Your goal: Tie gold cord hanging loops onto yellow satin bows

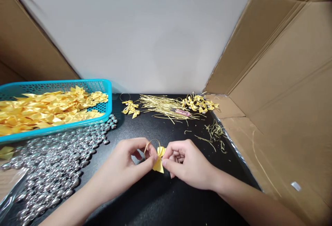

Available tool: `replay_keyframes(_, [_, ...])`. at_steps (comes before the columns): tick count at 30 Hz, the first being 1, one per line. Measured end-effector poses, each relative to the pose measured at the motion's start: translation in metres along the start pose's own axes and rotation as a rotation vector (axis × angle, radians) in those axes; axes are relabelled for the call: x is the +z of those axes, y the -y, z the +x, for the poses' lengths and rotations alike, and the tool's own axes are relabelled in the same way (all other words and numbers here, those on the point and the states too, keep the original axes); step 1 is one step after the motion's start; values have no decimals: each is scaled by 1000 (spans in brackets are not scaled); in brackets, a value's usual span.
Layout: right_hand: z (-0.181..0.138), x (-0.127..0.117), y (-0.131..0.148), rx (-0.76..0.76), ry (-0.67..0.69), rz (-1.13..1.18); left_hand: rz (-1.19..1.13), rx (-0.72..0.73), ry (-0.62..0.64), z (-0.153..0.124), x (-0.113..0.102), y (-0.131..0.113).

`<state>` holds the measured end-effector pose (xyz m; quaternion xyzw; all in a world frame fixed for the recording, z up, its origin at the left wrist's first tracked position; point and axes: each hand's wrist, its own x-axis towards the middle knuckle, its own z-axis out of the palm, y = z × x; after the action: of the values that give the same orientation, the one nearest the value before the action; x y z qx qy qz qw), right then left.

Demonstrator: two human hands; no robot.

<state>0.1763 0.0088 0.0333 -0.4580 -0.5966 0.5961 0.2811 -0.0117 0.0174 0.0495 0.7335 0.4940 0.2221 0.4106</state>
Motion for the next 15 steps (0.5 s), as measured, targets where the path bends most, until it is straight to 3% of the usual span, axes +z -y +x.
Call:
replay_keyframes(6, [-1,1,0,2,23,-10,116,74,-8,-1,0,-2])
replay_keyframes(15, [0,-1,0,-7,16,-10,27,19,7,-1,1,5])
